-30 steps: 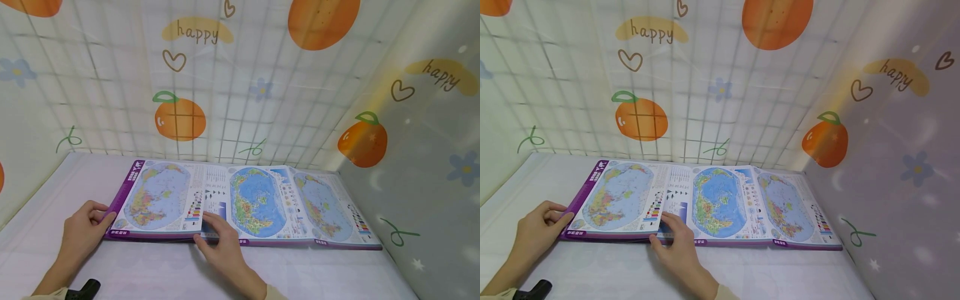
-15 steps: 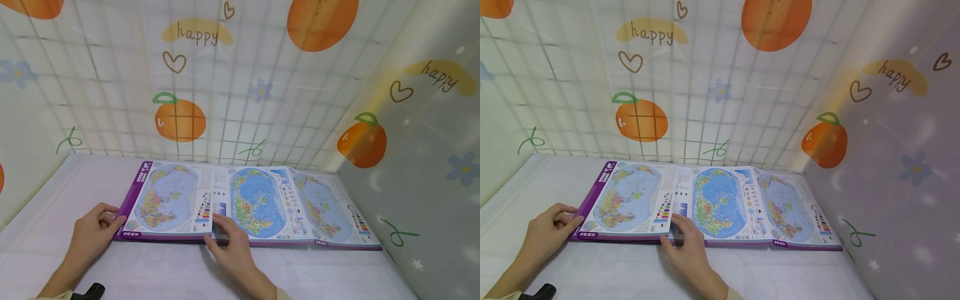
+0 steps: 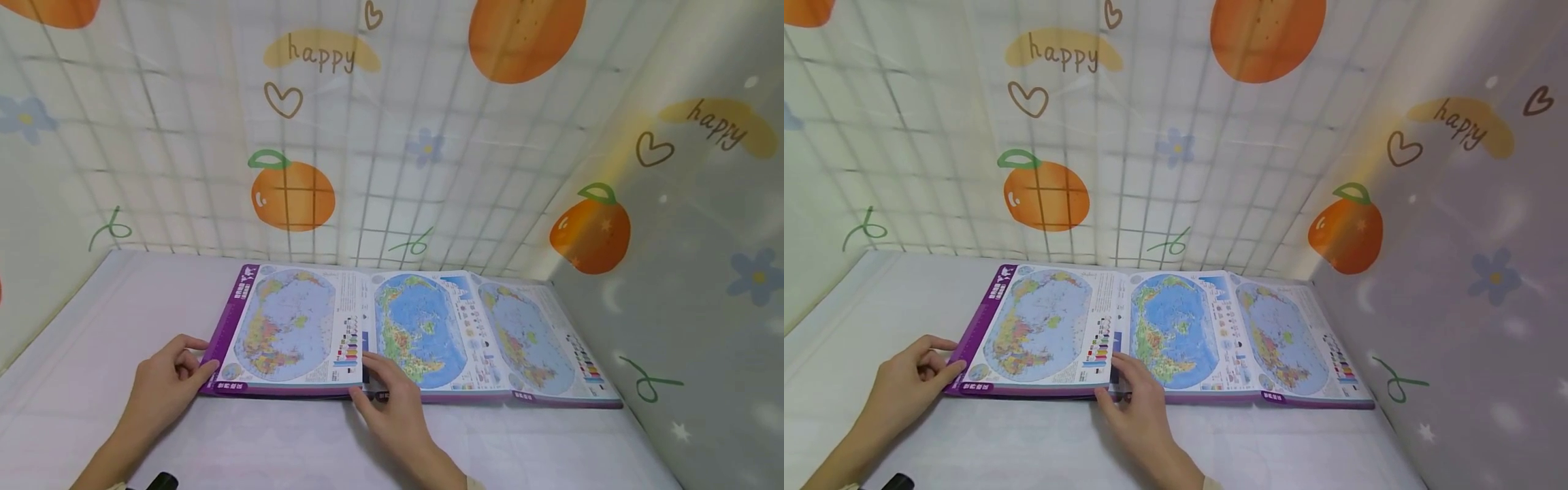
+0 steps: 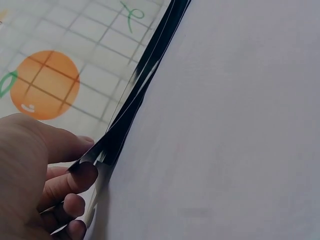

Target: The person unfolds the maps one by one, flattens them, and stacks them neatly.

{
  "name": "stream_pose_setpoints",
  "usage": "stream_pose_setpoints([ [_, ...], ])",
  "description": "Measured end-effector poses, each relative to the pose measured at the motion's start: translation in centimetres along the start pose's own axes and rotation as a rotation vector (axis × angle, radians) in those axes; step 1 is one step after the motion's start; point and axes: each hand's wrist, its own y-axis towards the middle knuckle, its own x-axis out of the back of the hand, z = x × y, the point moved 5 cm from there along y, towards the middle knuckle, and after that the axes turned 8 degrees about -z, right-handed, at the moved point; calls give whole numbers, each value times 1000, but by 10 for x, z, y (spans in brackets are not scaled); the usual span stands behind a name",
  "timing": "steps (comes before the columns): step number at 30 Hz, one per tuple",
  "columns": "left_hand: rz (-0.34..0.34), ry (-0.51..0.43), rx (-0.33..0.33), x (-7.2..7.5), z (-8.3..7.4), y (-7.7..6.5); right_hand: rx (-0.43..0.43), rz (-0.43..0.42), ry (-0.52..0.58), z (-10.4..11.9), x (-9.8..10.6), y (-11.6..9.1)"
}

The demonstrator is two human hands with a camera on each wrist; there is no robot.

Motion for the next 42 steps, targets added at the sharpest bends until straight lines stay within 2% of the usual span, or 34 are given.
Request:
stream_pose_setpoints([
  [11,41,-62,-18,-6,-9,-3,-54,-47,98,-6,5,-1],
  [21,64,-69,-17,-10,-13,-7,46,-82,-46,-3,11,-6],
  [32,97,-107,9,-15,-13,-9,-13,-56,-137,-4,14,-8],
  [42,130,-119,10,-13,-13,-10,26,-29,-164,-5,12,-9],
])
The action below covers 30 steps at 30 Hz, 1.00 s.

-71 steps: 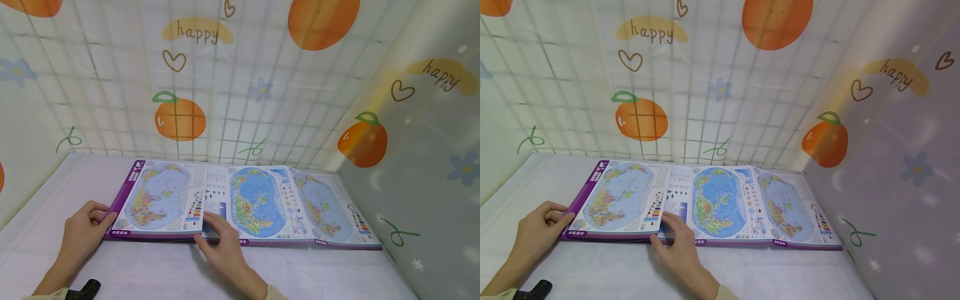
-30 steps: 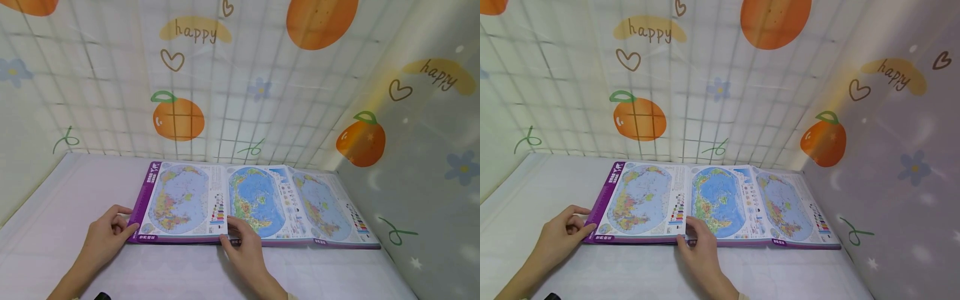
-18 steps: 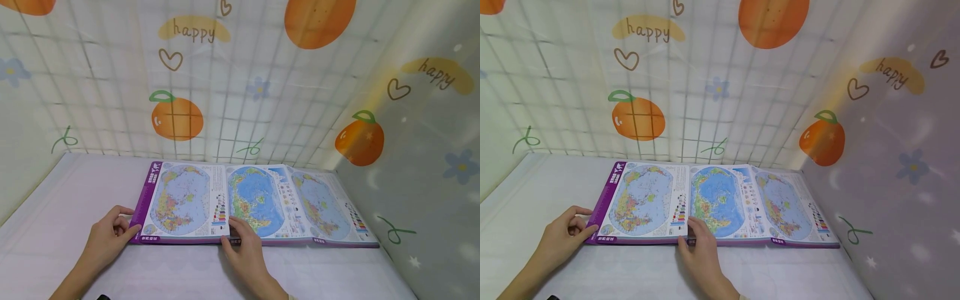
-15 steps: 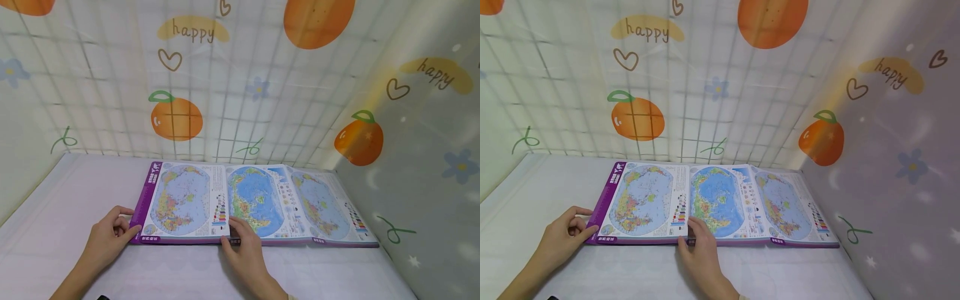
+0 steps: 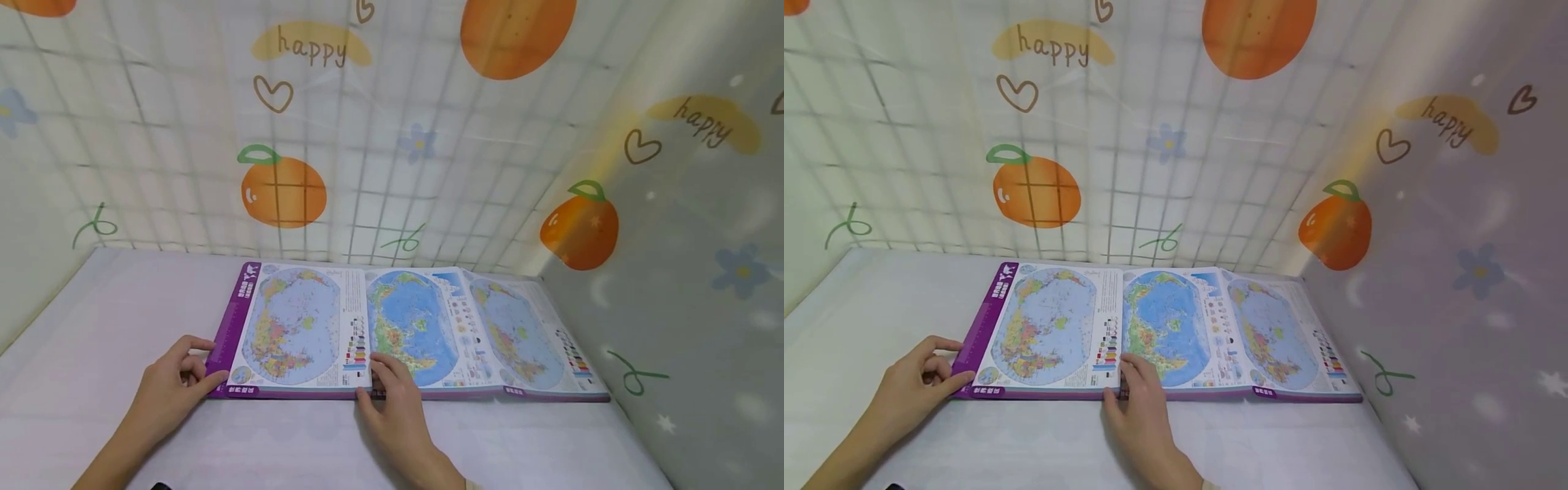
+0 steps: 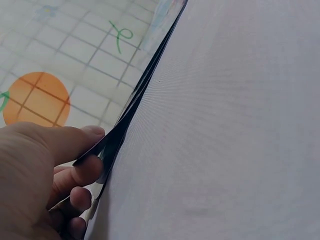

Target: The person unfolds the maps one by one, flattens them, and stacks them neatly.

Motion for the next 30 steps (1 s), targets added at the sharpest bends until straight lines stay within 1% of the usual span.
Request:
stream_pose_setpoints([
  [2,12,-2,9,-1,1,0,-4,-12,0,0,1,0],
  [4,20,-1,14,-1,1,0,-42,-17,13,-2,1,-1],
  [6,23,10,16,-2,1,0,-102,-21,45,-4,1,-1],
  [10,19,29,11,-2,1,0,-256,-4,167,-9,0,-1],
  [12,18,32,6,-2,1,0,-308,18,222,-10,-1,-2],
  [13,17,31,3,-2,0,0,-321,33,246,-10,-1,-2],
  [17,21,26,-2,-3,-1,0,-336,71,305,-10,-2,0],
  [19,24,30,1,-3,-2,0,-338,74,329,-9,-2,0],
  [24,19,50,0,-2,-2,1,-341,62,362,-10,-2,1],
  [30,9,45,-17,-1,-1,1,-328,45,380,-10,-1,2],
])
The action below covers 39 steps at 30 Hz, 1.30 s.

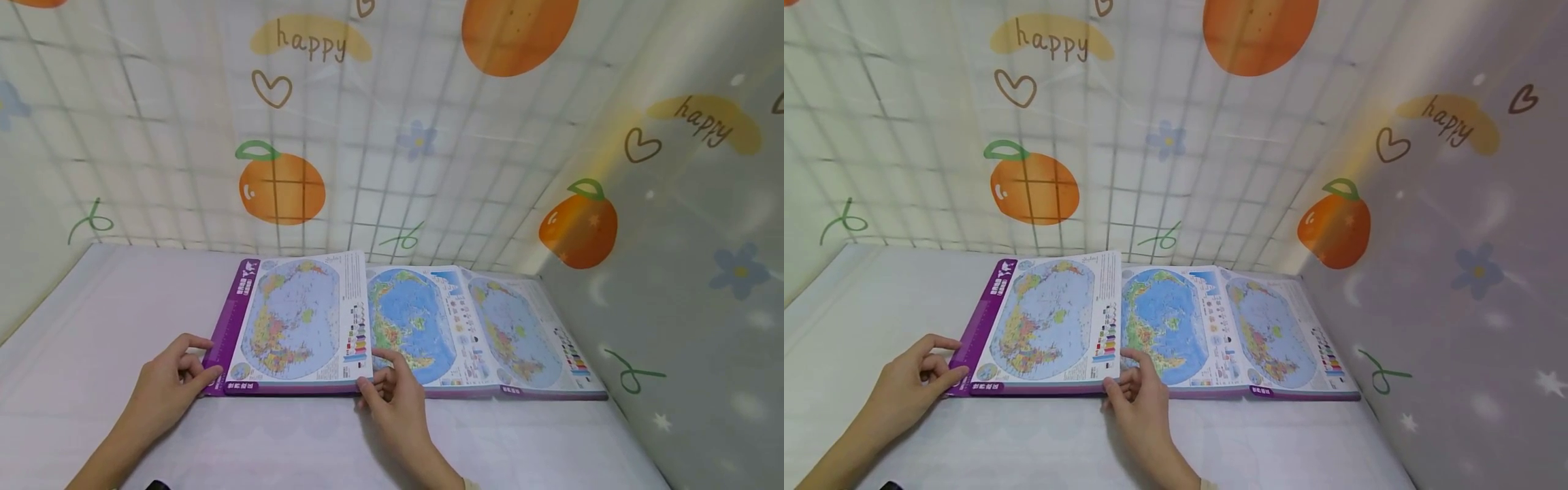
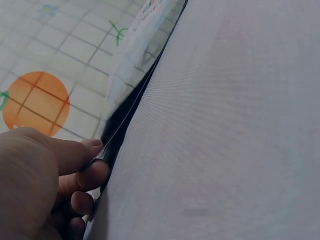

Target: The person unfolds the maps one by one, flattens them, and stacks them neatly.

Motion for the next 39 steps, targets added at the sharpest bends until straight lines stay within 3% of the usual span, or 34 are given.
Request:
stream_pose_setpoints([
  [31,36,8,58,-1,3,1,9,-89,30,-5,25,6],
  [39,67,24,106,-3,3,2,-1,-137,25,-10,36,8],
])
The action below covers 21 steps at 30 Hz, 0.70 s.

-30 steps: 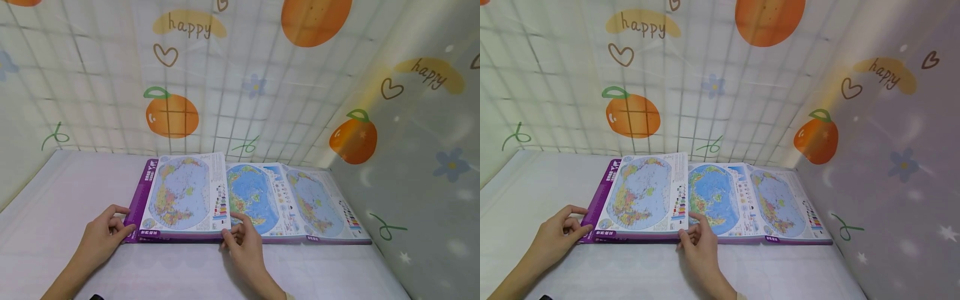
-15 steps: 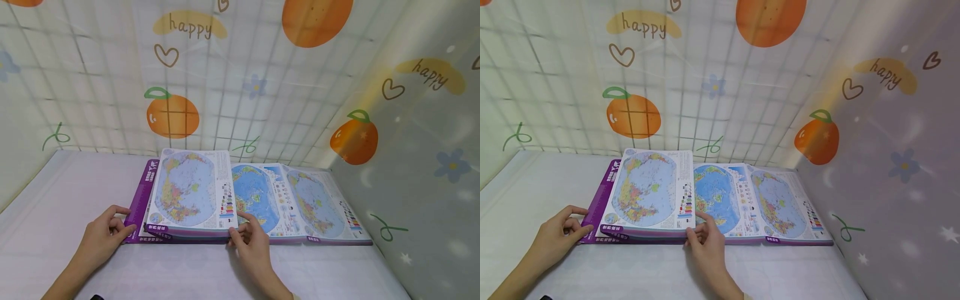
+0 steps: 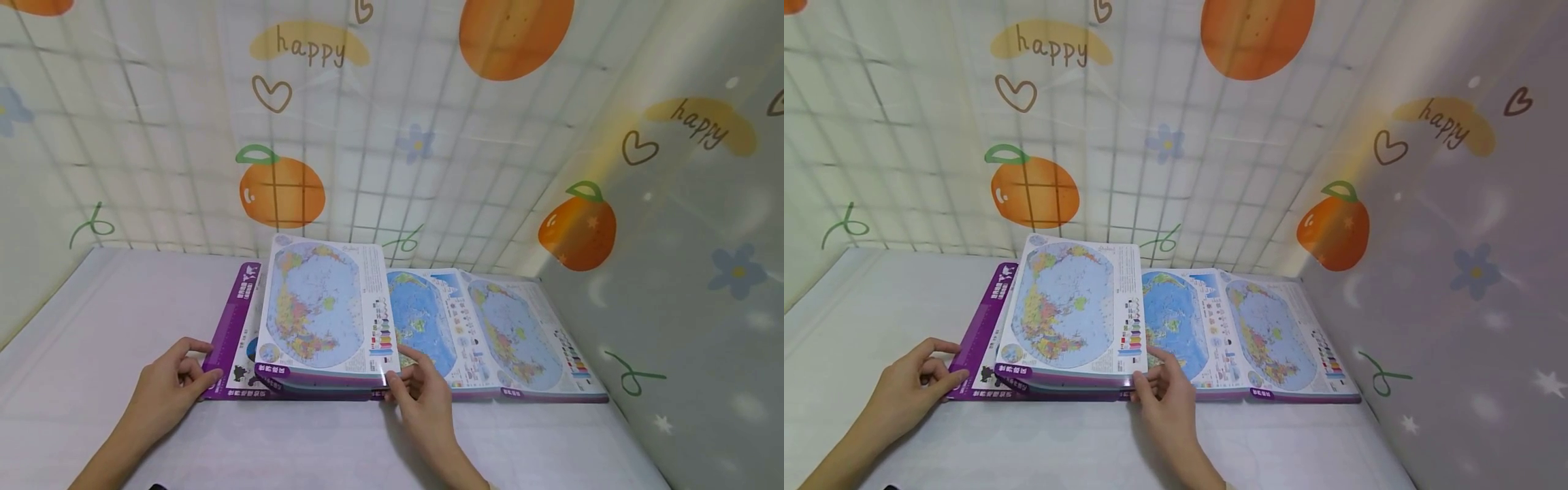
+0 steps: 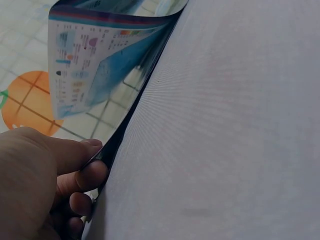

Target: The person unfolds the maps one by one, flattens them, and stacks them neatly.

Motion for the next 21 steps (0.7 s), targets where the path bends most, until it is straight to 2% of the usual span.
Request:
stream_pose_setpoints([
  [8,-16,7,-19,-1,1,0,9,-14,6,-2,8,3],
  [21,18,26,30,0,0,1,3,-55,-32,-10,27,8],
])
